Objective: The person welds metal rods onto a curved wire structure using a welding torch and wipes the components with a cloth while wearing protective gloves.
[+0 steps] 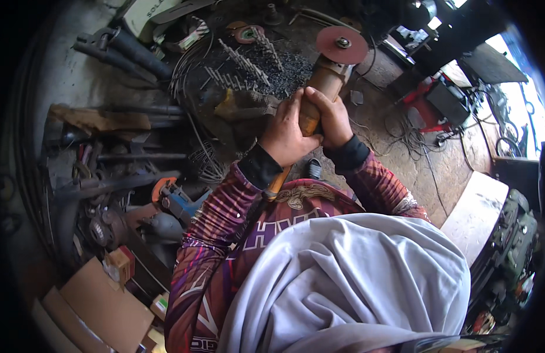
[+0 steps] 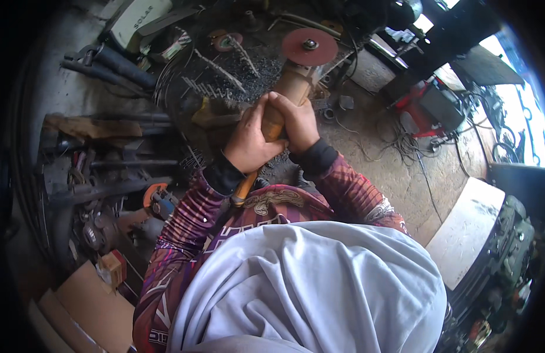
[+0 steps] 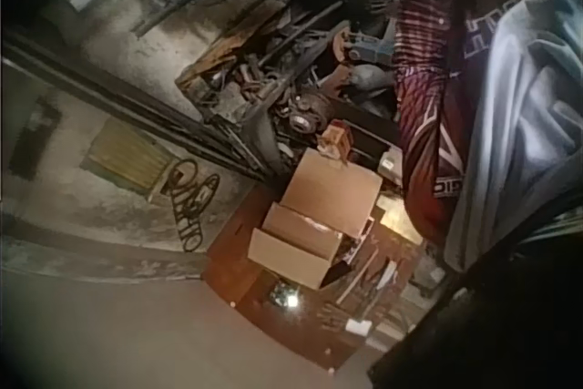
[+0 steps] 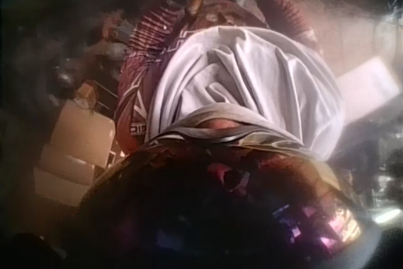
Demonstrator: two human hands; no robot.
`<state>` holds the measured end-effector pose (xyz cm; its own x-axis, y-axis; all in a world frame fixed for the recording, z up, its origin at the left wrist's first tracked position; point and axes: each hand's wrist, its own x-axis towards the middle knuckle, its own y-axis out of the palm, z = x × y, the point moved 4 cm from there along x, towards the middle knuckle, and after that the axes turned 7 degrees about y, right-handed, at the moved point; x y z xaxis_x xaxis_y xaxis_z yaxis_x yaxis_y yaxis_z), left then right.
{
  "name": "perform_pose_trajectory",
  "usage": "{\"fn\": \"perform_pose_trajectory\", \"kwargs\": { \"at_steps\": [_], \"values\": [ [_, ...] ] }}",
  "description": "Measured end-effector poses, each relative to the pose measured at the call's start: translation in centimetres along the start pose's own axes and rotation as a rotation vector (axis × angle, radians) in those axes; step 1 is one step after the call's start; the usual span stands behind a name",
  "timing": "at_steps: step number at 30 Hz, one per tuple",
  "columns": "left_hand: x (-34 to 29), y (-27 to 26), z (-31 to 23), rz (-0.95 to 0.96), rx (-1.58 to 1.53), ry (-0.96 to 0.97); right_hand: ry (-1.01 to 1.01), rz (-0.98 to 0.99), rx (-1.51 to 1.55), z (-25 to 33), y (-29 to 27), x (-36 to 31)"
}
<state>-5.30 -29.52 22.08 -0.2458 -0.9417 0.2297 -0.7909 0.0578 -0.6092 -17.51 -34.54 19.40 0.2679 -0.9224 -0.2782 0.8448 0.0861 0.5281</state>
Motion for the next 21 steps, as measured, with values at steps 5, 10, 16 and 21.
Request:
{"fn": "perform_pose_trajectory", "kwargs": {
  "at_steps": [5,10,16,21],
  "values": [
    [-3.0,1.3,1.0,-0.039,-0.178,-0.19,-0.075,0.034,-0.013,1.1,-1.5,0.2],
    [-6.7,2.9,1.2,0.14,-0.842,-0.427,-0.099,0.099,-0.035,2.0,-2.5,1.0],
    [-6.0,4.3,0.9,0.174,-0.89,-0.471,-0.111,0.059,-0.033,2.1,-4.3,2.0],
    [-4.9,5.9,1.7,0.16,-0.91,-0.516,-0.099,0.044,-0.049,2.5,-5.4,2.9]
  ]
}}
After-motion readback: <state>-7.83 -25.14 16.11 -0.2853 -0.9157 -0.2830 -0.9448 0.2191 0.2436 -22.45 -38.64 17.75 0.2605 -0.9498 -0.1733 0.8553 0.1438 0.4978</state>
